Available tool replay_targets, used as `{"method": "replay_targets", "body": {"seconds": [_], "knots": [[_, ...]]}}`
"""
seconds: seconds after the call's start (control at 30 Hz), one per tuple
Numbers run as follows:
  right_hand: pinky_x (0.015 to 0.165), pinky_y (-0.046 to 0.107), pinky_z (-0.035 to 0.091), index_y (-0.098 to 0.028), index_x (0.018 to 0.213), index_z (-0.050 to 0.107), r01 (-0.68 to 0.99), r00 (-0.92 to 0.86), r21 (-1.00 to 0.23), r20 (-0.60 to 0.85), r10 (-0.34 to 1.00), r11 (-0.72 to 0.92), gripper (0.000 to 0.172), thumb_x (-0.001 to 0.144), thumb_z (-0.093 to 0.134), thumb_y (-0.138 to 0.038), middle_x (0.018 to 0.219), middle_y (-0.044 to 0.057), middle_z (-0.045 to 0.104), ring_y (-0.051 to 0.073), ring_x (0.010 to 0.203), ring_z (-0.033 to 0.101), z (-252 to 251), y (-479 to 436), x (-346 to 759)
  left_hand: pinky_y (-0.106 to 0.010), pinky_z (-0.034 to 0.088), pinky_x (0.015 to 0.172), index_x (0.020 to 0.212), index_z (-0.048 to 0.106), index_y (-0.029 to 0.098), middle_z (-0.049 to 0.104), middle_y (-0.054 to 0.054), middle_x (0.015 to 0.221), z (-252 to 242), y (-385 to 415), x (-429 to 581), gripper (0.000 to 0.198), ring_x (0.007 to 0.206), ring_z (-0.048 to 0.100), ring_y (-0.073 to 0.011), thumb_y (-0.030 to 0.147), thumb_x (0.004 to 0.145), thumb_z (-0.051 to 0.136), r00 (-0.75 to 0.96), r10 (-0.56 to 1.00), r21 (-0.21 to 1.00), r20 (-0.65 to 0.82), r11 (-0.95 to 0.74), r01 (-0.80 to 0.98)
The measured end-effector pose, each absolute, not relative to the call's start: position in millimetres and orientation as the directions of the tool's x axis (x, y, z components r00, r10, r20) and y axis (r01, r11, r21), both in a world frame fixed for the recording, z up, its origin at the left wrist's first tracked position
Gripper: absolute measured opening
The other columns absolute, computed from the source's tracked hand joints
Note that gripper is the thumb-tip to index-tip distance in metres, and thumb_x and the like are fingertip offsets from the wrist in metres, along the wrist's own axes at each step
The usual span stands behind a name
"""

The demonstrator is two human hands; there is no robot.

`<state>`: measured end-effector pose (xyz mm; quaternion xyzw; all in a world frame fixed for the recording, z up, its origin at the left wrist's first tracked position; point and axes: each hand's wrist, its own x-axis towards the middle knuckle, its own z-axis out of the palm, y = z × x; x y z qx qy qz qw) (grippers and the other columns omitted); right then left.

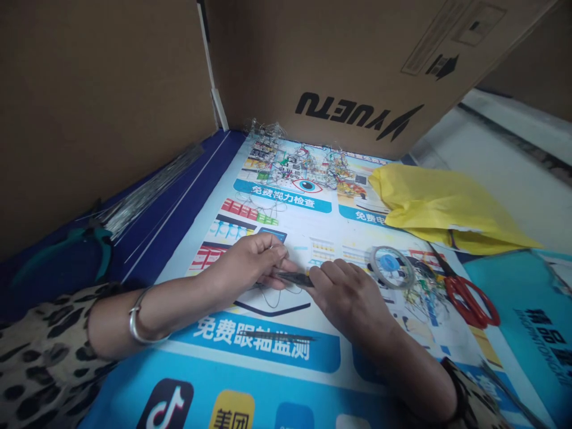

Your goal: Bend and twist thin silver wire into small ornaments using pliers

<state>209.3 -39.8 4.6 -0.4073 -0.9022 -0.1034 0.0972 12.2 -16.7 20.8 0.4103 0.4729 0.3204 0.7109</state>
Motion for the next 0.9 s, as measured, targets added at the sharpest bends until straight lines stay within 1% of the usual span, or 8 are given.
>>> {"method": "replay_targets", "body": {"seconds": [0.13,0.3,0.5,0.63,0.7,0.77,0.9], "knots": [[0.055,0.030,0.025,-0.020,0.071,0.051,0.752,-0.653,0.079,0.232,0.721,0.655,0.018,0.084,0.055,-0.031,0.066,0.001,0.053,0.017,0.063,0.046,5,-40,209,-0.030,0.053,0.066,0.075,0.051,0.015,0.069,-0.006,0.081,21,-17,12,0.021,0.067,0.065,-0.0141,0.035,0.082,0.057,0.361,0.843,0.898,-0.398,0.439,-0.034],[0.053,0.028,0.024,-0.019,0.076,0.053,0.757,-0.646,0.035,0.192,0.739,0.652,0.015,0.084,0.056,-0.032,0.066,0.000,0.055,0.016,0.061,0.049,5,-40,210,-0.028,0.052,0.066,0.076,0.050,0.015,0.069,-0.006,0.084,21,-19,11,0.019,0.066,0.065,-0.0128,0.032,0.084,0.054,0.380,0.853,0.918,-0.357,0.396,-0.026],[0.054,0.027,0.026,-0.018,0.076,0.055,0.763,-0.634,-0.017,0.174,0.754,0.646,0.018,0.086,0.053,-0.033,0.067,0.001,0.057,0.015,0.061,0.051,1,-38,212,-0.028,0.052,0.068,0.078,0.051,0.016,0.069,-0.005,0.087,17,-18,10,0.022,0.071,0.065,-0.0142,0.036,0.084,0.054,0.412,0.856,0.937,-0.312,0.349,-0.015],[0.058,0.027,0.029,-0.018,0.075,0.056,0.766,-0.632,0.005,0.194,0.750,0.643,0.024,0.087,0.049,-0.037,0.070,0.004,0.057,0.016,0.066,0.050,-7,-33,213,-0.030,0.051,0.071,0.089,0.055,0.017,0.068,-0.006,0.091,13,-13,4,0.025,0.077,0.065,-0.0167,0.041,0.085,0.052,0.487,0.832,0.953,-0.266,0.304,0.002],[0.060,0.028,0.030,-0.017,0.074,0.056,0.769,-0.625,-0.002,0.206,0.753,0.639,0.025,0.088,0.049,-0.038,0.071,0.004,0.057,0.016,0.068,0.050,-11,-32,214,-0.030,0.051,0.073,0.092,0.057,0.017,0.068,-0.007,0.092,12,-9,1,0.027,0.080,0.065,-0.0174,0.042,0.085,0.051,0.505,0.825,0.958,-0.253,0.286,0.013],[0.061,0.028,0.032,-0.017,0.074,0.056,0.781,-0.602,-0.034,0.221,0.767,0.623,0.026,0.087,0.049,-0.038,0.072,0.004,0.056,0.016,0.069,0.049,-14,-30,214,-0.029,0.051,0.072,0.087,0.058,0.016,0.069,-0.007,0.090,11,-6,0,0.026,0.081,0.065,-0.0173,0.041,0.085,0.052,0.475,0.843,0.959,-0.251,0.282,0.007],[0.065,0.029,0.034,-0.017,0.078,0.057,0.808,-0.527,-0.109,0.304,0.794,0.579,0.025,0.088,0.047,-0.038,0.074,0.005,0.055,0.018,0.073,0.048,-15,-30,213,-0.026,0.051,0.065,0.082,0.054,0.016,0.070,-0.007,0.085,12,-2,2,0.020,0.073,0.067,-0.0158,0.035,0.085,0.053,0.349,0.891,0.939,-0.291,0.336,-0.074]]}}
